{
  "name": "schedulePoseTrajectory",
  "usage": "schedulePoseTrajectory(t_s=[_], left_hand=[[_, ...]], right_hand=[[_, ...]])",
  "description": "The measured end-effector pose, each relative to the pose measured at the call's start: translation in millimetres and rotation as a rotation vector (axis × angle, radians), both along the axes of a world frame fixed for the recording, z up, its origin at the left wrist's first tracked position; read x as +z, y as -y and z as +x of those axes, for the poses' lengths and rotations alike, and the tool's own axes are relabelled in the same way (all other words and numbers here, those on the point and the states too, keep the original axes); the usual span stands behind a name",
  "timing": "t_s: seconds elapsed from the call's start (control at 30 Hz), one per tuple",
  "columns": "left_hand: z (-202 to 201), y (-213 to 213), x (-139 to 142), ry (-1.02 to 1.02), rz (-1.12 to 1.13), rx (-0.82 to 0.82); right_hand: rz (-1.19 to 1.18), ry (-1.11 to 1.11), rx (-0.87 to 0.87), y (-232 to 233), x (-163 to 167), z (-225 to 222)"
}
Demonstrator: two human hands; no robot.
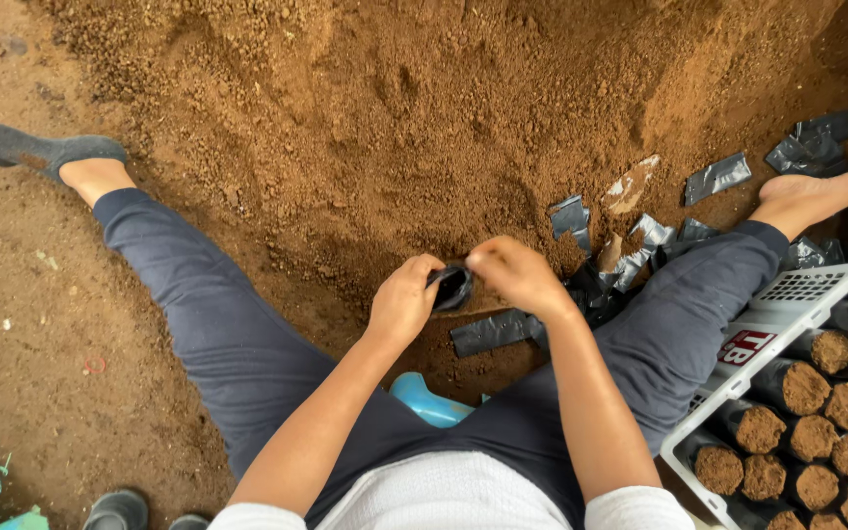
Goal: The person scoops soil from a large pile and fills small black plastic nursery bags by hand. After filling each bag, they place it into a white plastic crate next to them. The process is repeated continuously throughout the clip.
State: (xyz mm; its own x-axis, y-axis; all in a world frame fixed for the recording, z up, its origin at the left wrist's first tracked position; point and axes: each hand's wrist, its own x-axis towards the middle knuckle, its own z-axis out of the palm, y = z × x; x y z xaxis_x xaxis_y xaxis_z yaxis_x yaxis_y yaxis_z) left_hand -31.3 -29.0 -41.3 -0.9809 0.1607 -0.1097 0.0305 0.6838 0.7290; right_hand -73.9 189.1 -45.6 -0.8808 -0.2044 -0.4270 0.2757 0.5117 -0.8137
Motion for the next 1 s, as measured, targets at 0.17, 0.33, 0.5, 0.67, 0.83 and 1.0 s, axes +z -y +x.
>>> schedulePoseTrajectory(t_s=[0.17,0.33,0.5,0.67,0.83,1.0], left_hand=[[-7,9,-1,-0.213,0.012,-0.008],[-16,5,16,-0.009,0.186,-0.003],[-27,7,37,0.033,0.167,0.108],[-37,10,41,-0.070,0.202,0.046],[-47,10,40,-0.053,0.179,0.059],[-56,16,39,-0.024,0.106,0.068]], right_hand=[[0.588,-0.462,-0.302,-73,-42,-49],[0.694,-0.335,-0.150,-115,-89,-65],[1.002,-0.053,-0.304,-162,-81,-55],[0.696,-0.345,-0.357,-155,-76,-42],[-0.485,0.314,-0.575,-125,-116,-75],[-0.792,0.472,-0.745,-100,-130,-110]])
